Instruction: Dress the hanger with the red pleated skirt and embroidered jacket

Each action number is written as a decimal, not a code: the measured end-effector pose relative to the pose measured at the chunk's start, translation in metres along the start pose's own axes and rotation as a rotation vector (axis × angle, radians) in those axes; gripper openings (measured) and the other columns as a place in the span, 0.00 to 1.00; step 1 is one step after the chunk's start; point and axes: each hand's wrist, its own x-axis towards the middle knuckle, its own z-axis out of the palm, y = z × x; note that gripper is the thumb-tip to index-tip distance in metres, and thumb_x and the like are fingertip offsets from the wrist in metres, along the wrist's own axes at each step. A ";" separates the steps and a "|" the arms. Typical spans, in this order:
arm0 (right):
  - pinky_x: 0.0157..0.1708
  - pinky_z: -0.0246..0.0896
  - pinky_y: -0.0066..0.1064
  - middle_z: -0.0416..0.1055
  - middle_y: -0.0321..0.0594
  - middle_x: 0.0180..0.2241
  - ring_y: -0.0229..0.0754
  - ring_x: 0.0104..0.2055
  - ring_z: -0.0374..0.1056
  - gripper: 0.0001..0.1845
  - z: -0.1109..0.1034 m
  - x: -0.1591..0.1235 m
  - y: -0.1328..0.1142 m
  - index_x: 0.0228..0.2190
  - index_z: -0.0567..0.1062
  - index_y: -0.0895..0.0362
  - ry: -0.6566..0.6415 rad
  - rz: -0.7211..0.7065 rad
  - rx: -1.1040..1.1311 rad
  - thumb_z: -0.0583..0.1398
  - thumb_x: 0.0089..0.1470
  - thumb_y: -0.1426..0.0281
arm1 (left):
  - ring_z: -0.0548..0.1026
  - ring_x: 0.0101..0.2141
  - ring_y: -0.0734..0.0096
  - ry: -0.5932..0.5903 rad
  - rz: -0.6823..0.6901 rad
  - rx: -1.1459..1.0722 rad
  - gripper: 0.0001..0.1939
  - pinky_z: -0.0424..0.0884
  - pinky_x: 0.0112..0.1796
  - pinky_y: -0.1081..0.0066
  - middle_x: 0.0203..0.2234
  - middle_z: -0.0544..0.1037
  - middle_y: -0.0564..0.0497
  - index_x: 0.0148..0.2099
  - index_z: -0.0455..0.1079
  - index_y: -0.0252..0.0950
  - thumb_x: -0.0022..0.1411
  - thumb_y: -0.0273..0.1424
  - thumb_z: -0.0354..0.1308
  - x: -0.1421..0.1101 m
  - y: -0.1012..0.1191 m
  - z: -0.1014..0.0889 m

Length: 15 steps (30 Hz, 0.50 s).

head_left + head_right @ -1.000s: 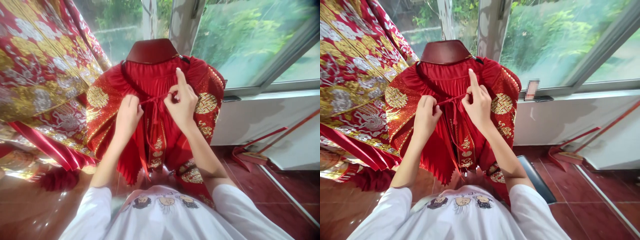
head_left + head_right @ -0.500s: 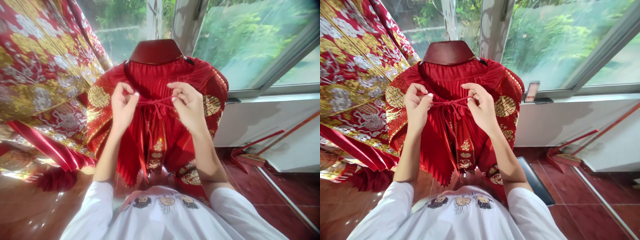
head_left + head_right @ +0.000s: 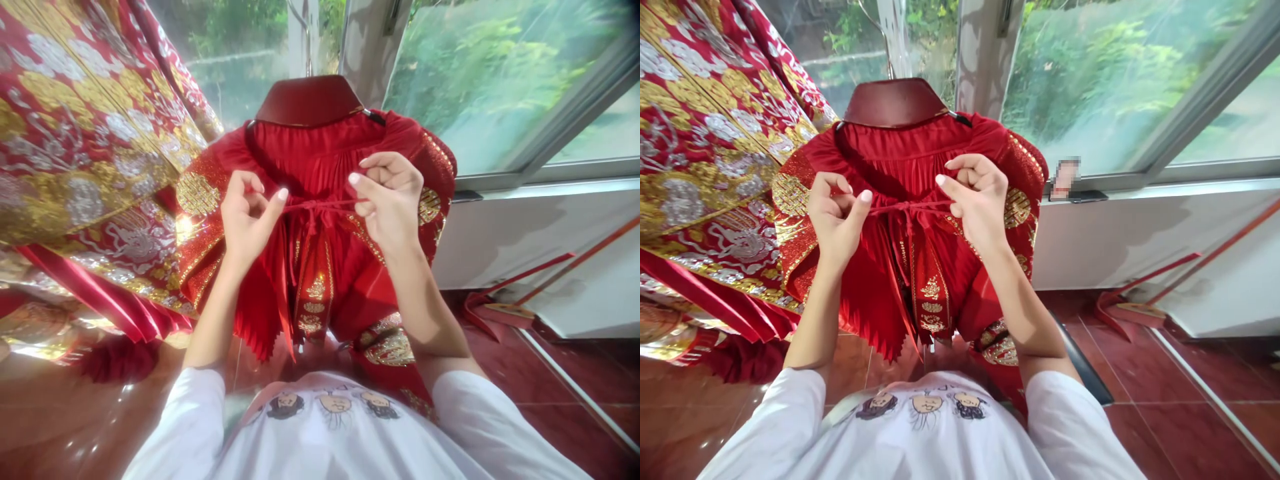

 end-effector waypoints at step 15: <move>0.13 0.42 0.20 0.53 0.29 0.19 0.26 0.16 0.47 0.13 -0.016 0.000 0.005 0.30 0.66 0.55 0.019 0.010 -0.088 0.62 0.54 0.60 | 0.59 0.21 0.76 0.130 0.049 0.029 0.23 0.56 0.25 0.71 0.19 0.55 0.56 0.26 0.54 0.38 0.63 0.50 0.54 0.006 -0.019 0.002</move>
